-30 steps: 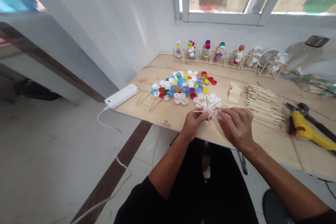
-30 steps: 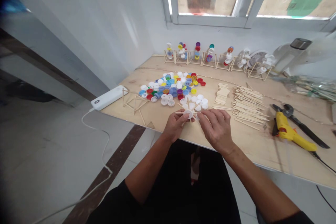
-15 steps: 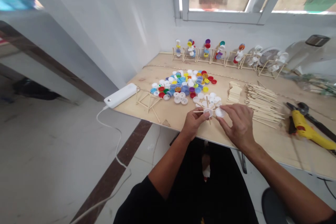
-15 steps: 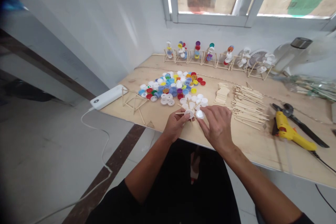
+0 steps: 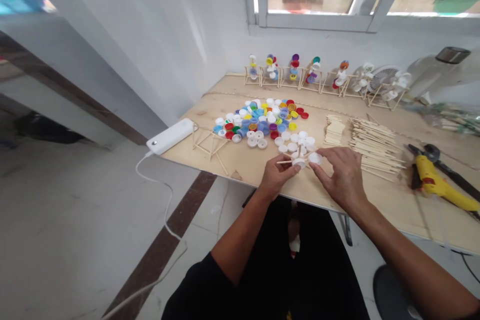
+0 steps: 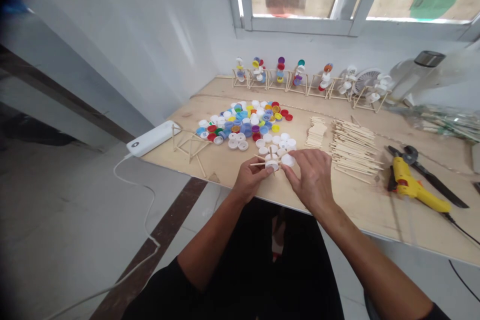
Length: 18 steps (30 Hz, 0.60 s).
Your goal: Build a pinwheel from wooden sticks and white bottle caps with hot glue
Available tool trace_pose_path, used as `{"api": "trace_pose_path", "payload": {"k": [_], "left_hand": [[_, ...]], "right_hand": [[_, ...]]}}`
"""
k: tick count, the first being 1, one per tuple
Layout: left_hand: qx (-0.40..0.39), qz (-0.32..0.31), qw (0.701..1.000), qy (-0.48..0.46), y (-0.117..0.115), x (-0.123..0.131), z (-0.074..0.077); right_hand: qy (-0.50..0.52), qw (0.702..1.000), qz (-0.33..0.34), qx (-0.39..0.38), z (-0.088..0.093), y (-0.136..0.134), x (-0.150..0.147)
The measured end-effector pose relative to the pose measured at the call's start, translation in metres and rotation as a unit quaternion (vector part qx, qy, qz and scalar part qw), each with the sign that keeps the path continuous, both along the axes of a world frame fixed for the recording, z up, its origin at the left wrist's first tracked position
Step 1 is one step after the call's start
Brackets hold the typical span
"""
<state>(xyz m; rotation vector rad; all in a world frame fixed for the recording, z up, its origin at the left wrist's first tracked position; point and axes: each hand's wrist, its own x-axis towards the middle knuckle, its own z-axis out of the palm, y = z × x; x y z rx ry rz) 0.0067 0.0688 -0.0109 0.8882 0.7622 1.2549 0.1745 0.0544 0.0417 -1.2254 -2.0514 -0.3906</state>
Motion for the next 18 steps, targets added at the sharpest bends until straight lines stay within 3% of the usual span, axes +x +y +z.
{"api": "trace_pose_path", "payload": {"k": [18], "left_hand": [[0.024,-0.031,0.999,0.008,-0.0016,-0.0019,0.0013]], "right_hand": [[0.030,0.999,-0.016,-0.033,-0.0087,-0.0001,0.0054]]}}
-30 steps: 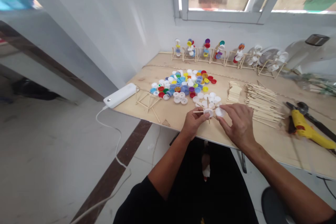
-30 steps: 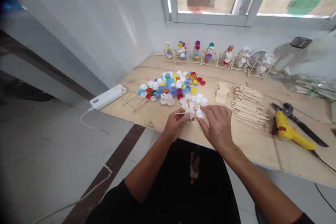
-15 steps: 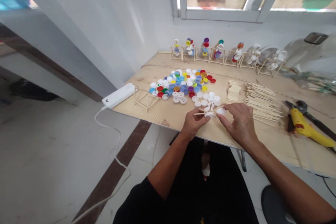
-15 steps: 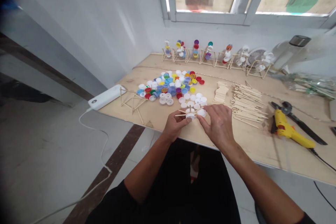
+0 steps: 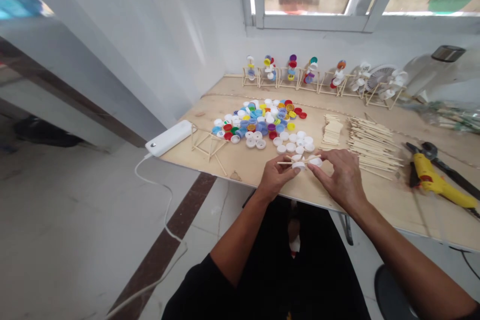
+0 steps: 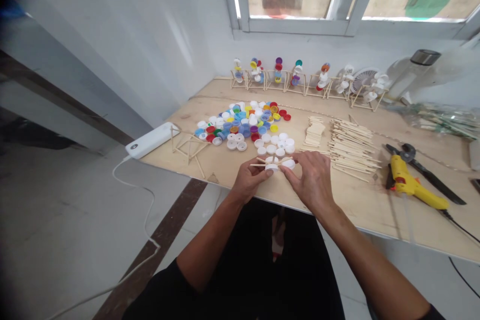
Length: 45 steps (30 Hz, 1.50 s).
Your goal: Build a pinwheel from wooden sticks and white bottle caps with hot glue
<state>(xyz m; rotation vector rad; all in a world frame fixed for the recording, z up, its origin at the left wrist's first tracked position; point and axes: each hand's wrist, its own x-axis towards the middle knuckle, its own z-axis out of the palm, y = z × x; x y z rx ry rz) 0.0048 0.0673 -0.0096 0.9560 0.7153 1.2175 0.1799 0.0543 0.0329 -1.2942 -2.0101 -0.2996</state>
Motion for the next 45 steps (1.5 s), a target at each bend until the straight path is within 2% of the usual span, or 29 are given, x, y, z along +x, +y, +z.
{"api": "trace_pose_path", "payload": {"k": [12,18,22,30,37,45], "left_hand": [[-0.002,-0.007,1.000,0.013,-0.002,0.000,0.005],[-0.013,0.006,1.000,0.013,-0.002,0.000,0.004],[-0.015,0.017,1.000,-0.007,0.000,0.000,0.000],[-0.027,0.013,0.999,-0.029,0.000,0.000,-0.001],[-0.034,0.005,0.999,-0.037,-0.001,0.000,0.000],[-0.025,0.000,0.999,-0.027,-0.001,-0.001,0.002]], "right_hand": [[0.036,0.998,-0.036,-0.043,-0.005,-0.001,-0.002],[0.079,0.992,-0.005,-0.100,0.000,-0.005,-0.001],[0.132,0.978,0.022,-0.162,0.002,-0.010,0.002],[0.227,0.942,0.032,-0.245,-0.002,-0.013,0.003],[0.251,0.929,0.026,-0.270,0.000,-0.015,-0.003],[0.259,0.929,0.022,-0.262,-0.003,-0.017,-0.007]]}}
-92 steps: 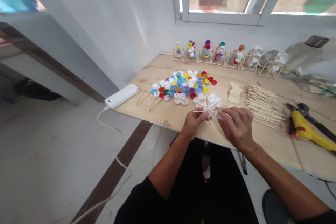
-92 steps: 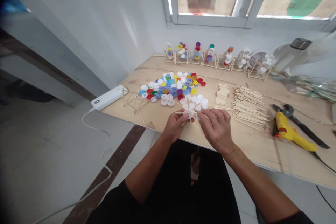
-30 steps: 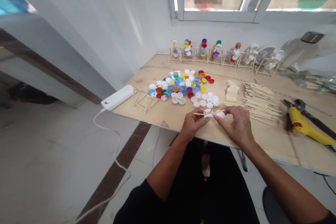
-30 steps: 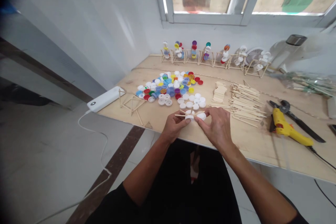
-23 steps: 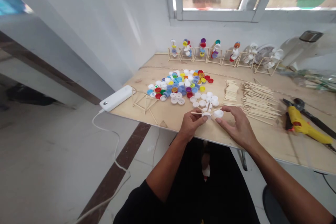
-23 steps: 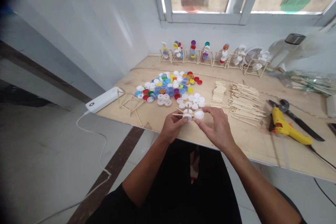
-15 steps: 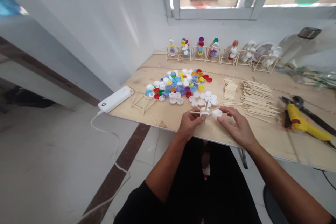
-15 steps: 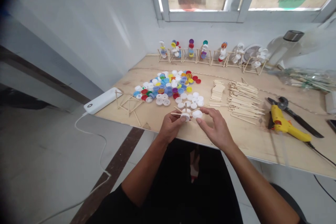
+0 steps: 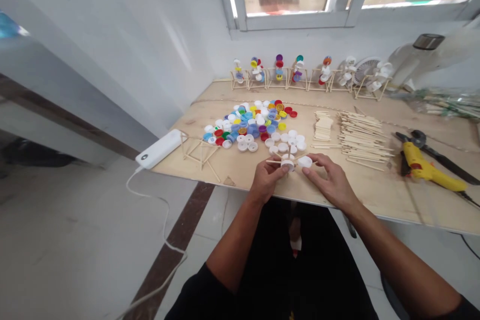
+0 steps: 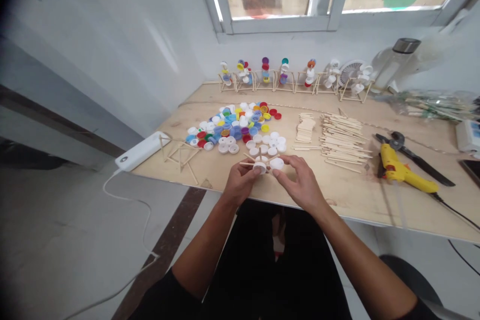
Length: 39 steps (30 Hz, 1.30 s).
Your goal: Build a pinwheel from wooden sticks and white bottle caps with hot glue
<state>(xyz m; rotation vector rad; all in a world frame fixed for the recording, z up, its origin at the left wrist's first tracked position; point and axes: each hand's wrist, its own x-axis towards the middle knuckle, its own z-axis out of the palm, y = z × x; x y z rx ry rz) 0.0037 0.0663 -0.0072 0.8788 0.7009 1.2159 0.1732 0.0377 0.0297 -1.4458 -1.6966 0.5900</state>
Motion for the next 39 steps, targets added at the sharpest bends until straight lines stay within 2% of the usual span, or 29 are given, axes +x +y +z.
{"api": "trace_pose_path", "payload": {"k": [9,17,27,39], "left_hand": [[-0.001,-0.001,1.000,-0.003,0.000,0.000,0.000],[-0.001,-0.004,1.000,0.003,0.000,0.000,0.002],[-0.006,0.010,1.000,0.016,0.002,0.000,-0.004],[-0.020,0.010,1.000,0.011,0.000,0.000,-0.001]], "right_hand": [[0.030,0.999,0.027,-0.001,-0.003,0.002,-0.002],[0.037,0.999,0.017,-0.004,0.000,0.001,-0.003],[0.046,0.999,0.016,0.011,-0.007,0.001,-0.005],[0.040,0.999,0.007,0.019,-0.011,0.000,-0.007]]}}
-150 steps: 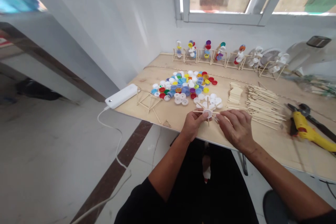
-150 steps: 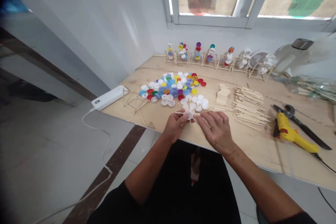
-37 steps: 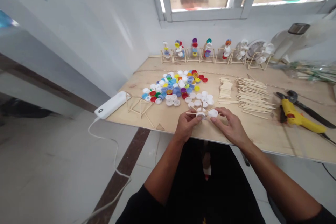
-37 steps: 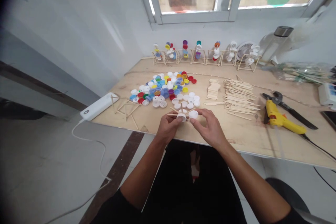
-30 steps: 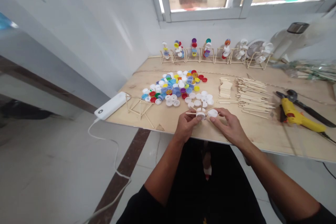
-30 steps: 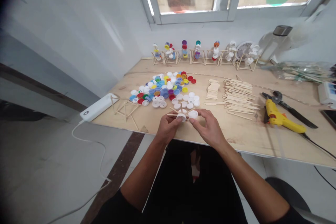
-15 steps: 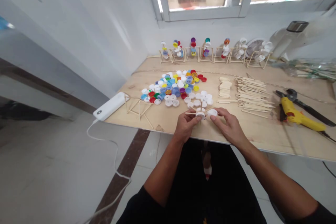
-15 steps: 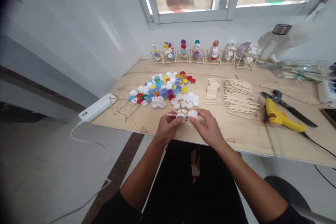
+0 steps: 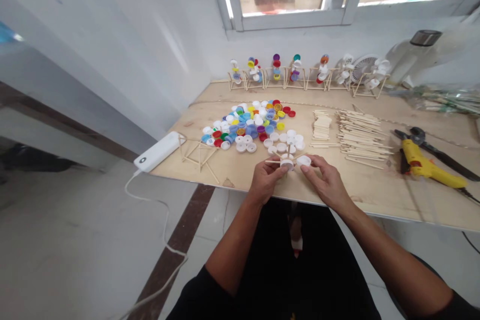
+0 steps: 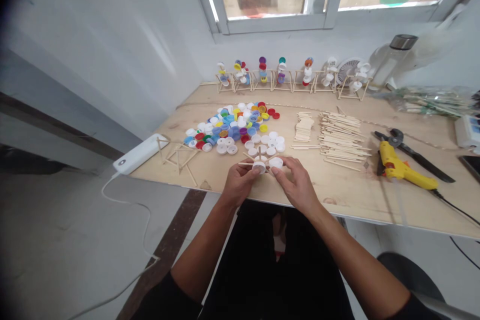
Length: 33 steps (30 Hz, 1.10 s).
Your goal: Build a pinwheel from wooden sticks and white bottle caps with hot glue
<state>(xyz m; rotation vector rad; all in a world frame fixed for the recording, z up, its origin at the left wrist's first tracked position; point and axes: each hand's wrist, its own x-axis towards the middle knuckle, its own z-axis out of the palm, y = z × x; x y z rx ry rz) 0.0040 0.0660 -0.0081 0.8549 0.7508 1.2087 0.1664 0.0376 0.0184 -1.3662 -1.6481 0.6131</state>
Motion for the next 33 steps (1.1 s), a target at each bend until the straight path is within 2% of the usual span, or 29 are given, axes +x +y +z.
{"api": "trace_pose_path", "payload": {"k": [11,33], "left_hand": [[0.019,-0.018,0.999,0.018,0.0011,-0.0016,-0.0025],[0.007,-0.005,1.000,0.016,0.0007,-0.0002,-0.0043]], "right_hand": [[0.001,1.000,-0.003,-0.004,-0.0016,-0.0010,-0.0004],[0.001,1.000,0.009,-0.006,-0.0051,-0.0011,0.0007]]}}
